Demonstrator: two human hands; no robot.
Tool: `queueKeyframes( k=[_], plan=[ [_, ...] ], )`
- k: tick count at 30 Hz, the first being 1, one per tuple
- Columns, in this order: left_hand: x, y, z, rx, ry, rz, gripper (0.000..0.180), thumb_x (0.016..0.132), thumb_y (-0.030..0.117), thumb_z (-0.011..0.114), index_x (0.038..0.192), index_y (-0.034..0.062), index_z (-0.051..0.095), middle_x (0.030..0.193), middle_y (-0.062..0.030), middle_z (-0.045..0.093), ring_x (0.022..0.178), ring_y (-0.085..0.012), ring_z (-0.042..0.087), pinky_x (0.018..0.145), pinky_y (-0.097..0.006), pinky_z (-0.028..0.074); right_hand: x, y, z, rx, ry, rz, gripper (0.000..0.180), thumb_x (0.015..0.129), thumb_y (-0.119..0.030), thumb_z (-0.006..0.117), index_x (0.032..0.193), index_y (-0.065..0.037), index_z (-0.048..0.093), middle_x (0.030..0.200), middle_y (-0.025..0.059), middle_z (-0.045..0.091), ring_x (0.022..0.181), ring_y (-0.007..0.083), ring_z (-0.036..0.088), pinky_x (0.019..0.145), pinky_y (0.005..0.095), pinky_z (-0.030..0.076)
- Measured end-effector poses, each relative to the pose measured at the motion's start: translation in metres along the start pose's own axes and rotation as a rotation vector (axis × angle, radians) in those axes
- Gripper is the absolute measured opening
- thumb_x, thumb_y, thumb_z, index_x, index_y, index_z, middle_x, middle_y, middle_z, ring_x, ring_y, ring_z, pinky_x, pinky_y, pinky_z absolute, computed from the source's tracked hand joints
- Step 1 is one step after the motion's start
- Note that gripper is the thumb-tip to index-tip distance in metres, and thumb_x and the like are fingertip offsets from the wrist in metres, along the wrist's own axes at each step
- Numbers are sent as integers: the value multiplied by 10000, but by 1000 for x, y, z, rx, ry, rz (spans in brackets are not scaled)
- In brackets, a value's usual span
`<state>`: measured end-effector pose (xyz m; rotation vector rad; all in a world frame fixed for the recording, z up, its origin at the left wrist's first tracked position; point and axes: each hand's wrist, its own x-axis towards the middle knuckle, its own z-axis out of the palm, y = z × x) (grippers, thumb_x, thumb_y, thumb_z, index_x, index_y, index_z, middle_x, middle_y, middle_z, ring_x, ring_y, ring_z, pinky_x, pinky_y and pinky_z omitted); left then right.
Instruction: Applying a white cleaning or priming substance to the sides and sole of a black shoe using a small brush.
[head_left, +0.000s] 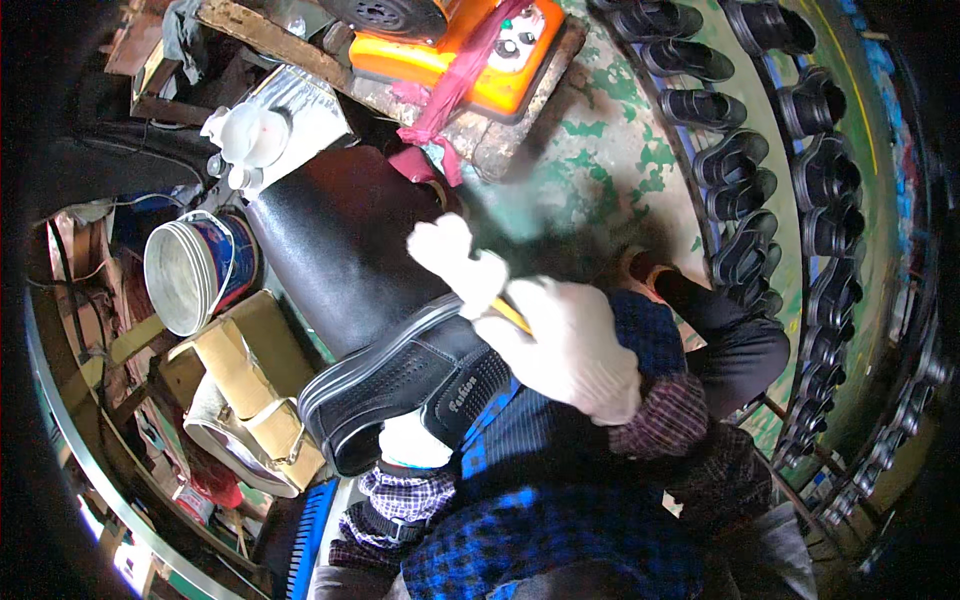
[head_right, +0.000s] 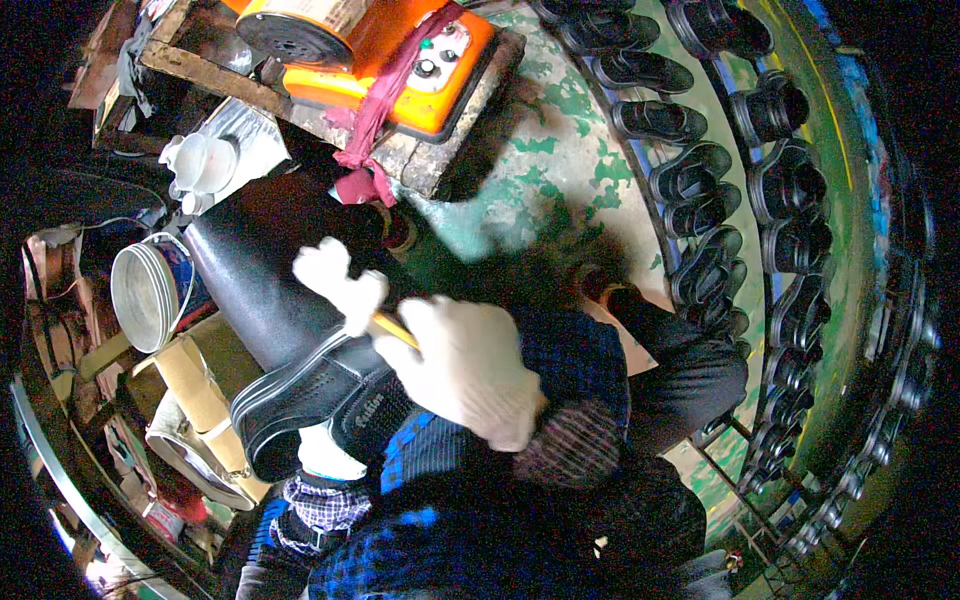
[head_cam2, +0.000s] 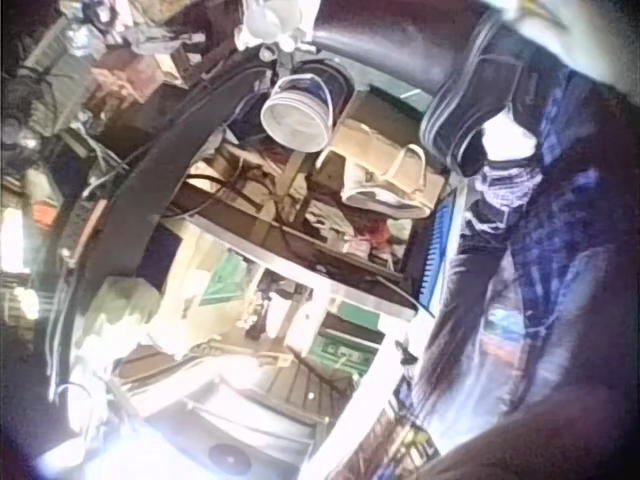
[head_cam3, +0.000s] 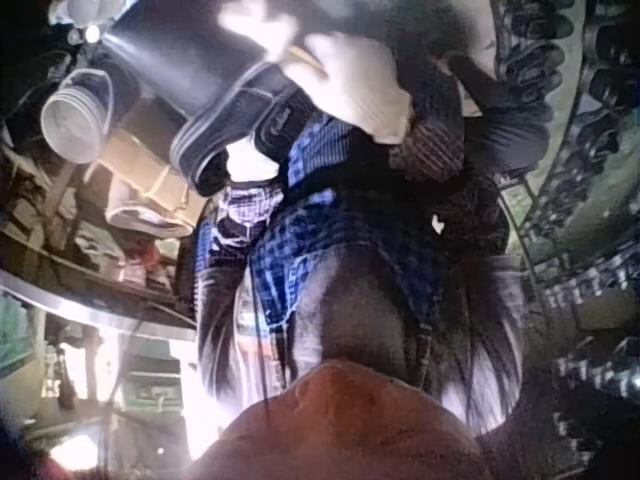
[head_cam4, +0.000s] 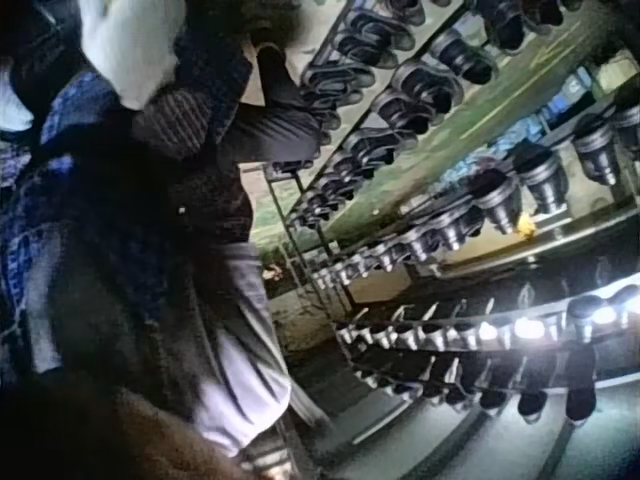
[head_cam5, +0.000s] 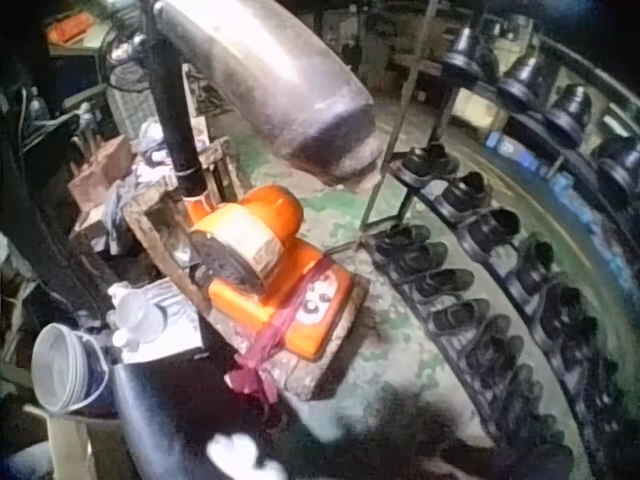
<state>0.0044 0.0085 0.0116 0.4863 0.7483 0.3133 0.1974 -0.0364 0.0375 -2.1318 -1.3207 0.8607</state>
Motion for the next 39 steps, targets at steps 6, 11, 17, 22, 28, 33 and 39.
queueKeyframes(
  k=[6, 11, 17, 22, 28, 33, 39],
  plan=[
    [-2, 5, 0, 162, -18, -15, 671, 1059, 495, 277, 1494, -12, 343, 1539, -244, 359, 1422, -392, 360, 1212, -530, 259, -21, 16, -19, 569, -3, 298, 260, 867, -336, 745, 945, -87, 739, 787, 179, 682, 708, 377, 676, 605, 421, 518],
    [-1, -4, -10, -42, 37, -25, 724, 1024, 587, 313, 1508, 51, 356, 1545, -227, 362, 1428, -392, 349, 1218, -548, 230, -9, 1, -3, 262, 126, 95, 299, 852, -328, 746, 771, -59, 643, 706, 179, 651, 633, 376, 657, 567, 452, 509],
    [-3, -14, -23, -846, -112, -78, 722, 1039, 585, 228, 1543, 75, 307, 1567, -222, 329, 1443, -393, 334, 1213, -540, 254, 27, -15, 17, -74, 196, -31, 293, 882, -331, 718, 766, -83, 614, 677, 140, 625, 595, 309, 636, 542, 396, 493],
    [-4, -11, -6, -561, -219, 42, 621, 1049, 477, 363, 1534, 91, 339, 1546, -184, 385, 1426, -337, 381, 1197, -484, 297, -6, -3, 3, 107, 65, 95, 263, 860, -341, 738, 855, -79, 710, 747, 171, 667, 651, 348, 664, 592, 408, 520],
    [-14, -13, -22, 357, 102, -14, 534, 1029, 384, 472, 1497, 132, 427, 1508, -142, 455, 1390, -299, 438, 1169, -439, 342, 34, -19, 26, -35, 229, -54, 330, 873, -346, 717, 742, -58, 623, 702, 172, 647, 621, 359, 644, 559, 436, 498],
    [-7, -24, -31, 1001, 144, -55, 496, 1018, 338, 524, 1476, 153, 475, 1490, -119, 490, 1373, -281, 465, 1155, -419, 361, -8, -8, 3, -3, 72, 144, 201, 854, -285, 747, 893, -90, 716, 754, 162, 687, 664, 340, 683, 601, 413, 535],
    [-5, -17, -25, 395, 138, -17, 560, 1032, 432, 405, 1499, 123, 414, 1527, -151, 420, 1409, -323, 394, 1187, -472, 297, 48, -20, 35, -14, 287, -109, 242, 885, -257, 720, 778, -75, 603, 642, 117, 578, 544, 288, 599, 534, 378, 487]
  ],
)
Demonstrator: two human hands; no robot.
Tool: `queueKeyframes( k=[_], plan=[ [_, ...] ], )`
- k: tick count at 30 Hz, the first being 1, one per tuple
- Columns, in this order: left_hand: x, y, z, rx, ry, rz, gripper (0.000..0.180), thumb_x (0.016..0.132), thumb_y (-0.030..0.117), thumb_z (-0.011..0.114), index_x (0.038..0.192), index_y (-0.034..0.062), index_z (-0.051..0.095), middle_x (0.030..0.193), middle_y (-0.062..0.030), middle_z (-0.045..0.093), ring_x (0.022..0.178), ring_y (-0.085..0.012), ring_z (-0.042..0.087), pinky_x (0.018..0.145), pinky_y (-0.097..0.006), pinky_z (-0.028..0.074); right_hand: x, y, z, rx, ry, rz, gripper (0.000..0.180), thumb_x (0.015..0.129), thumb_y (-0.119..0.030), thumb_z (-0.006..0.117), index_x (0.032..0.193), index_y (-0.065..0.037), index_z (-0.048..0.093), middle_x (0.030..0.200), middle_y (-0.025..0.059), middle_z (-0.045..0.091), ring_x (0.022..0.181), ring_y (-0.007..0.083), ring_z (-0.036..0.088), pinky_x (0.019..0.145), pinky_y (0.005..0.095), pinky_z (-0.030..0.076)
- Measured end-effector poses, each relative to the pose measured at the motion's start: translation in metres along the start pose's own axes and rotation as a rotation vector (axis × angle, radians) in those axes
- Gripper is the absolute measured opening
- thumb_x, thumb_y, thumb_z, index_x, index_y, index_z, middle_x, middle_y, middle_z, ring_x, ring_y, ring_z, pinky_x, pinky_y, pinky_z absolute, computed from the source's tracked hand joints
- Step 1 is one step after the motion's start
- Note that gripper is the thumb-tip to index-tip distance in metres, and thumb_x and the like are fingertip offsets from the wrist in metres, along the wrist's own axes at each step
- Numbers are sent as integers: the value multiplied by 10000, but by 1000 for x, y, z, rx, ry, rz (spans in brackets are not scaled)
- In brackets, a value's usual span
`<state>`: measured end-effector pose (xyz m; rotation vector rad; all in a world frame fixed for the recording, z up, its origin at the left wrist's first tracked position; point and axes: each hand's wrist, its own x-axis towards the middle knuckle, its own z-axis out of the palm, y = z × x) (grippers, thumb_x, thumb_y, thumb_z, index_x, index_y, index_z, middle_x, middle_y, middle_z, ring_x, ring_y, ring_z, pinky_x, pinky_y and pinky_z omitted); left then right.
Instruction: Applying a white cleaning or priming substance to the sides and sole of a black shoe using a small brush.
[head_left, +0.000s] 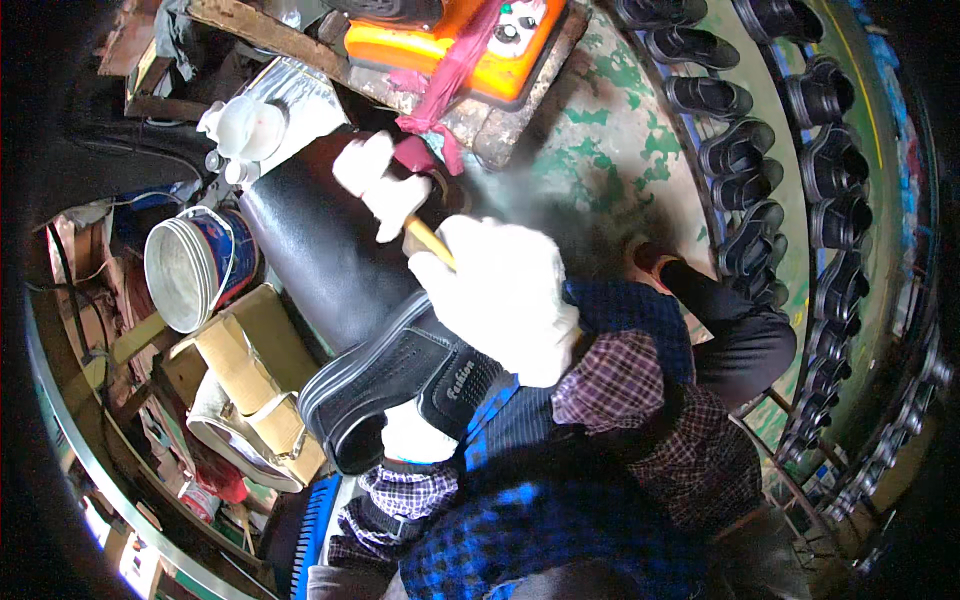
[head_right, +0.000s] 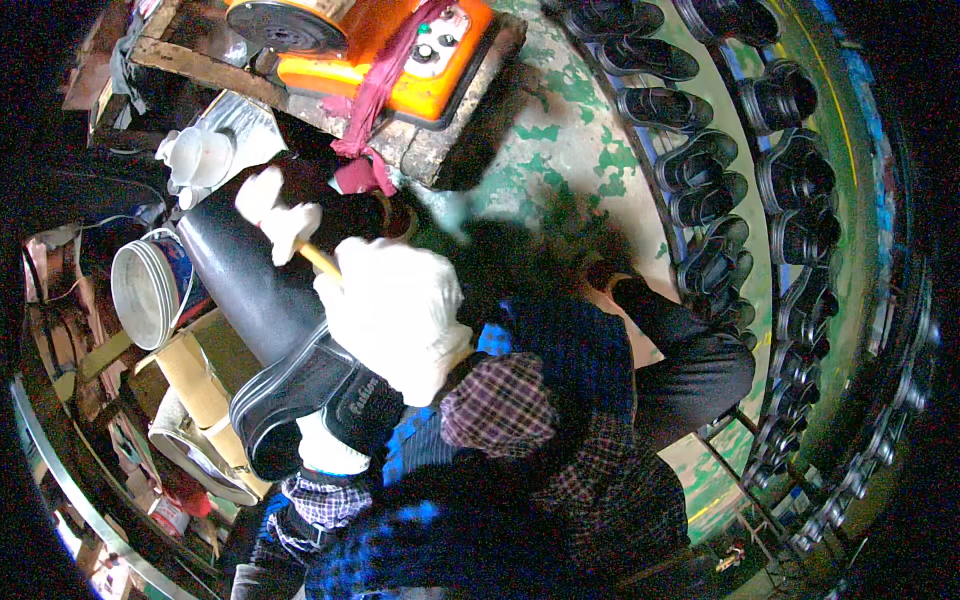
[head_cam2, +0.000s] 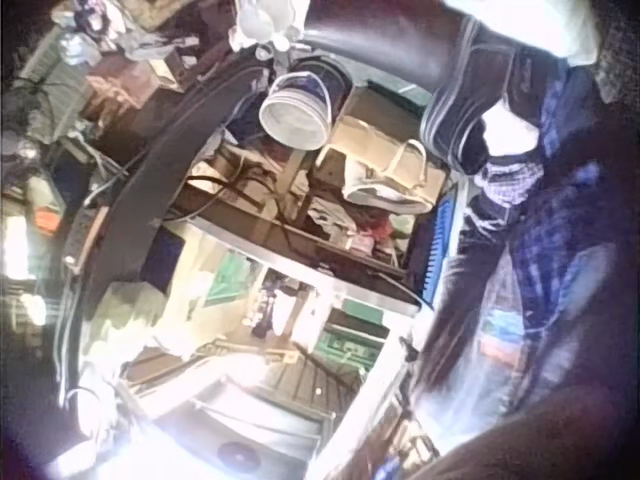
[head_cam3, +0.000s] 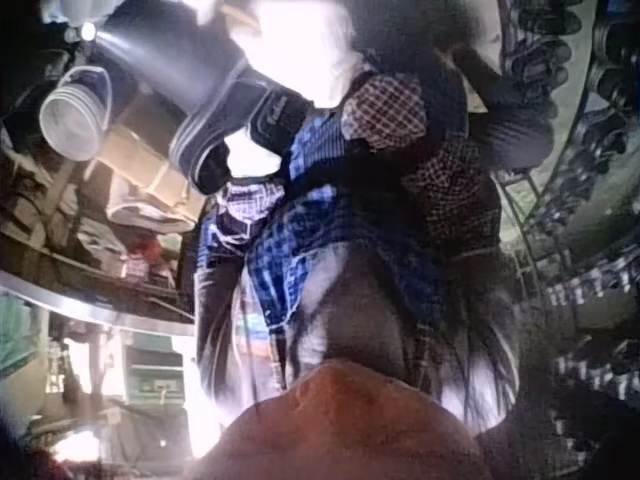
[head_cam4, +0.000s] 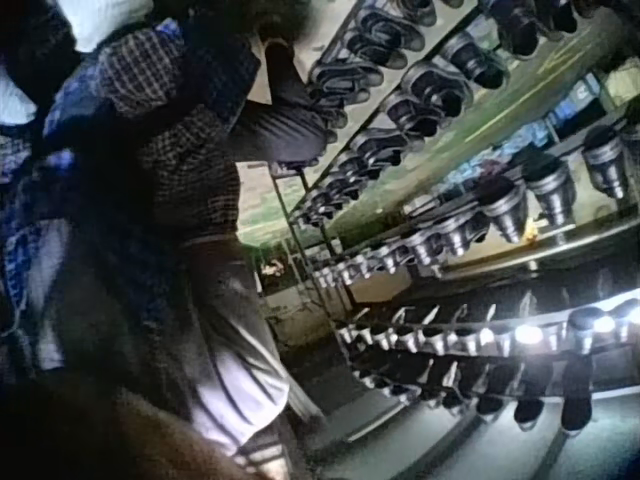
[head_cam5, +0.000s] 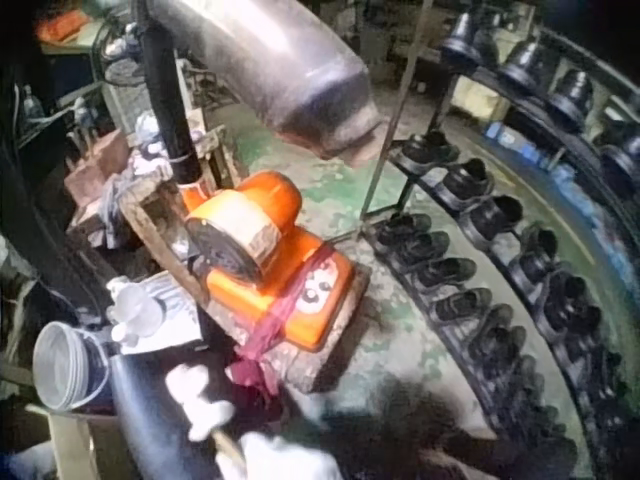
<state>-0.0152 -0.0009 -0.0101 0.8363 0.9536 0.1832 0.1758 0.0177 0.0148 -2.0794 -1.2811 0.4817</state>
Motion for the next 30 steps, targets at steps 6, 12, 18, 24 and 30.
queueKeyframes(
  k=[6, 12, 18, 24, 30],
  plan=[
    [3, 2, 2, -672, -8, -27, 648, 1047, 526, 287, 1522, 92, 353, 1564, -184, 351, 1446, -366, 324, 1220, -525, 233, 1, 14, -45, 510, -149, 466, 199, 921, -150, 700, 1025, 20, 703, 744, 19, 653, 655, 55, 554, 585, 267, 467],
    [-3, 19, 9, -804, -246, -4, 612, 1056, 449, 387, 1541, 82, 320, 1573, -157, 351, 1454, -296, 339, 1222, -472, 252, -35, -3, -41, -5, -211, 283, 223, 852, -264, 759, 953, -71, 713, 801, 187, 686, 702, 363, 685, 598, 401, 523],
    [-4, 13, 6, -121, -118, -29, 609, 1062, 439, 368, 1545, 73, 305, 1578, -168, 336, 1459, -306, 325, 1227, -472, 240, -17, -3, -31, 2, -184, 327, 243, 868, -294, 736, 863, -57, 683, 751, 185, 668, 663, 358, 676, 584, 422, 518],
    [-9, 10, 5, 604, -79, 12, 607, 1069, 428, 350, 1550, 64, 291, 1583, -178, 321, 1463, -317, 311, 1232, -471, 227, -42, -3, -41, 90, -204, 277, 204, 867, -247, 744, 907, -52, 700, 742, 174, 674, 682, 355, 686, 605, 411, 536],
    [-3, 11, 5, 479, -74, 5, 578, 1068, 415, 358, 1521, 57, 321, 1548, -184, 353, 1431, -302, 347, 1212, -447, 256, -5, 0, -14, -40, -147, 159, 263, 872, -300, 727, 819, -57, 641, 732, 173, 664, 649, 360, 670, 586, 433, 525]
  ],
)
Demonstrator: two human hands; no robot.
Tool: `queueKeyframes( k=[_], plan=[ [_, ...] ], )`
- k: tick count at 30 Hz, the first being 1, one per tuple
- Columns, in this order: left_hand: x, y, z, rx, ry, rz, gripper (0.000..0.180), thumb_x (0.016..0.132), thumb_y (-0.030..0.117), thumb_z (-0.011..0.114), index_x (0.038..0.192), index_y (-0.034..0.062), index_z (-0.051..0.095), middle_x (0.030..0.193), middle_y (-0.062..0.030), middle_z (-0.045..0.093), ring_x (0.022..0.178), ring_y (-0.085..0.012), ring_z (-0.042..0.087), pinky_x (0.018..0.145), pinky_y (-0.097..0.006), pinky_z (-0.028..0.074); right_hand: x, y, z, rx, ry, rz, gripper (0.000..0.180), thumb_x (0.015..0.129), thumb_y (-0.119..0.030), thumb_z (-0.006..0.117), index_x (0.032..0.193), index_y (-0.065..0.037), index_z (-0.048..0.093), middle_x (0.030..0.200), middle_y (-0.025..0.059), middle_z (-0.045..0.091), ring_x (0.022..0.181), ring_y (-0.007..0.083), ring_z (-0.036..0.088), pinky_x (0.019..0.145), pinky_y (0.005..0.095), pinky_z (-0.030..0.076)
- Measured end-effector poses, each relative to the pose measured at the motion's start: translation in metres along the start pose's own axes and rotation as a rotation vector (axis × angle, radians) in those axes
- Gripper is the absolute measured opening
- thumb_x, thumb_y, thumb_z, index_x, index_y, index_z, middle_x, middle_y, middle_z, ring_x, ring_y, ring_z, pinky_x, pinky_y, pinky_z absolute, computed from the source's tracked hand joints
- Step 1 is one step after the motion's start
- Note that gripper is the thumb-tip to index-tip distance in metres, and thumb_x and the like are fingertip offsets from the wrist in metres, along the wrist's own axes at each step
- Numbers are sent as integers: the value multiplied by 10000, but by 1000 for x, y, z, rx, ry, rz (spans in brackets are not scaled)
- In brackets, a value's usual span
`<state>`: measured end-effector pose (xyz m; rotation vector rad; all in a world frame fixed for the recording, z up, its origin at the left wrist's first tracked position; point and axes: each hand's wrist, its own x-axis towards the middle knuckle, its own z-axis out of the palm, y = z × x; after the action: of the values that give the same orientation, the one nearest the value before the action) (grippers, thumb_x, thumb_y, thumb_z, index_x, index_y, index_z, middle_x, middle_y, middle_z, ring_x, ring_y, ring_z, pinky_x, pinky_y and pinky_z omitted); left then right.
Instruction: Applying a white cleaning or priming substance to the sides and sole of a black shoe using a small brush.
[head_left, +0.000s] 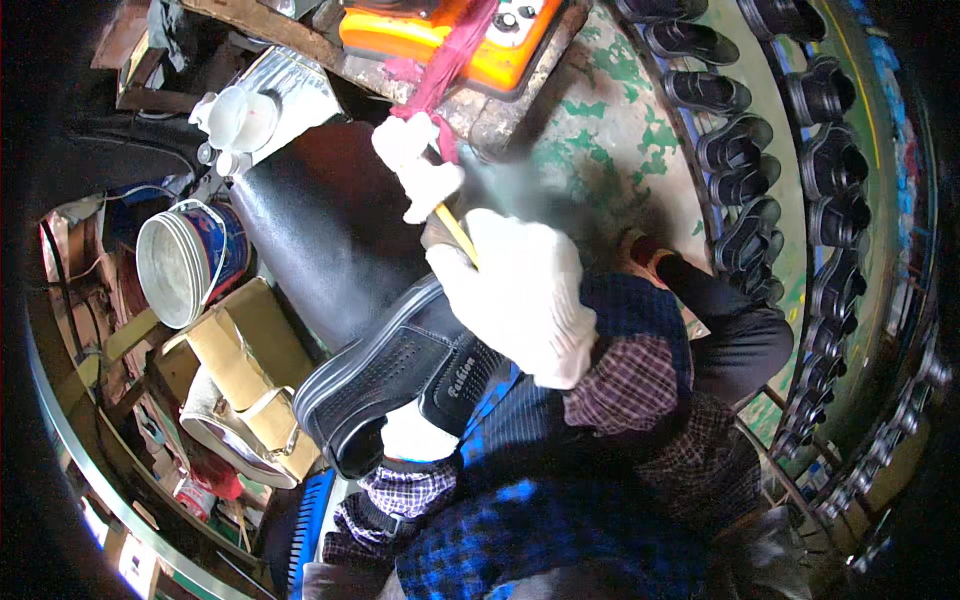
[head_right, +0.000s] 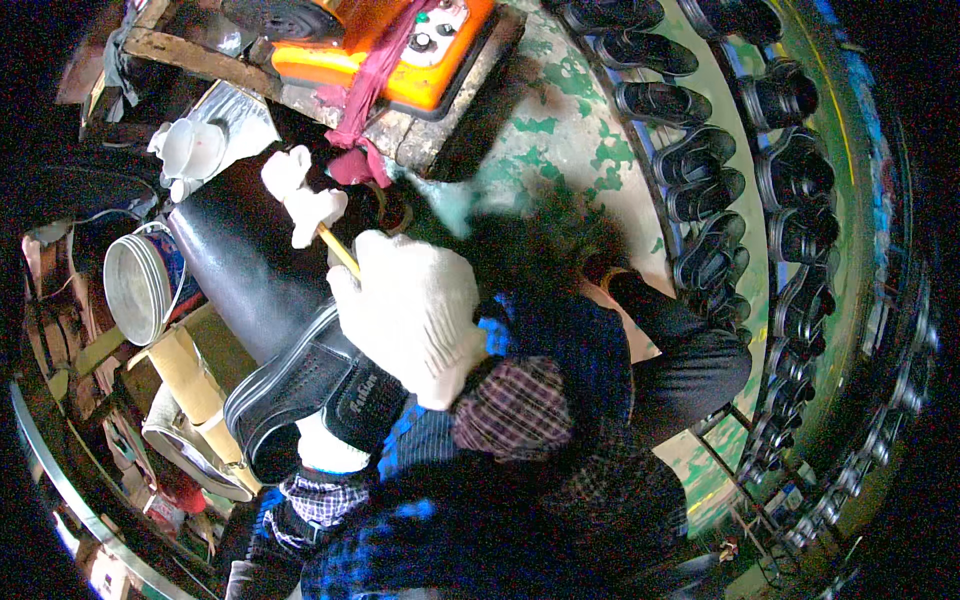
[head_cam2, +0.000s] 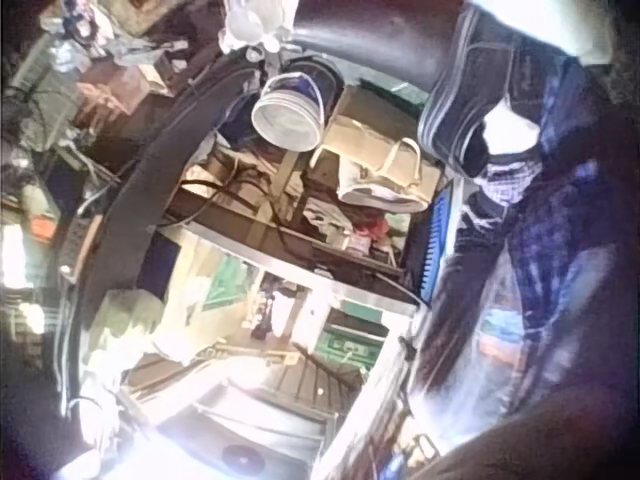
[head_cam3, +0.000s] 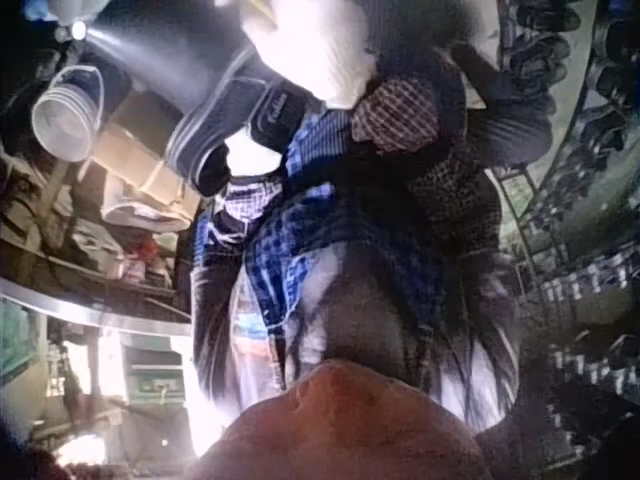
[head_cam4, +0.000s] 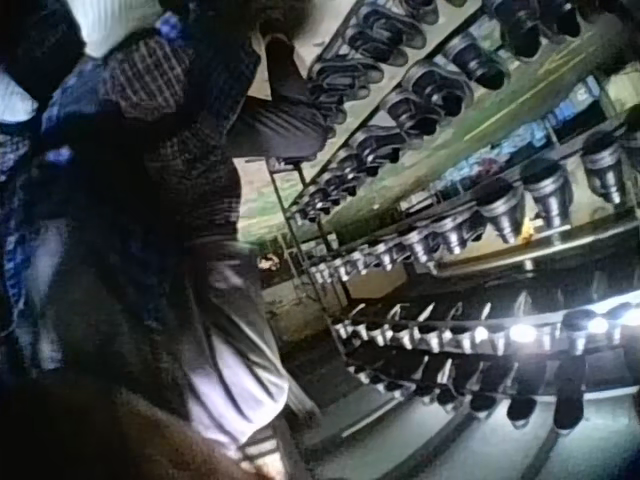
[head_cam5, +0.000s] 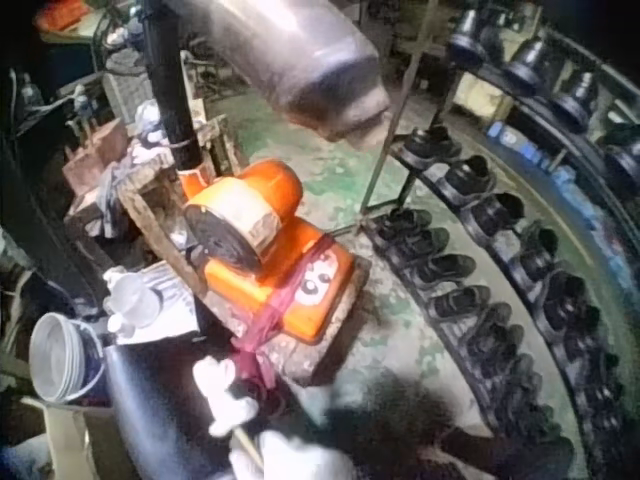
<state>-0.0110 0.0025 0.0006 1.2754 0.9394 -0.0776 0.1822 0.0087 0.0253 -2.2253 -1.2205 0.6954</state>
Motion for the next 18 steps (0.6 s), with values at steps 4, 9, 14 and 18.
queueKeyframes(
  k=[4, 9, 14, 18],
  plan=[
    [2, 3, 4, -287, 30, -21, 544, 1062, 405, 380, 1479, 55, 371, 1497, -186, 406, 1384, -276, 403, 1182, -416, 304, -35, 8, -12, 69, -3, 62, 218, 869, -291, 732, 930, -83, 701, 736, 159, 677, 646, 361, 675, 588, 427, 532],
    [18, 3, 11, -378, 51, -34, 504, 1055, 392, 409, 1426, 52, 433, 1434, -188, 472, 1326, -243, 473, 1145, -376, 363, -13, 0, -15, -28, -79, 69, 254, 876, -325, 719, 849, -78, 666, 719, 153, 672, 636, 353, 672, 567, 412, 524],
    [33, 8, 20, -725, 47, -40, 482, 1047, 380, 439, 1399, 51, 469, 1401, -190, 511, 1290, -218, 523, 1113, -348, 414, -27, -2, -19, 48, -31, 58, 228, 869, -288, 725, 832, -73, 657, 728, 162, 666, 647, 365, 664, 589, 433, 527],
    [0, 16, 8, -1186, -25, 8, 554, 1029, 359, 502, 1480, 53, 401, 1495, -201, 446, 1349, -256, 486, 1102, -394, 434, -58, 26, -31, 175, -244, 199, 167, 869, -195, 749, 970, -63, 745, 812, 150, 716, 706, 254, 705, 638, 349, 532]
  ],
)
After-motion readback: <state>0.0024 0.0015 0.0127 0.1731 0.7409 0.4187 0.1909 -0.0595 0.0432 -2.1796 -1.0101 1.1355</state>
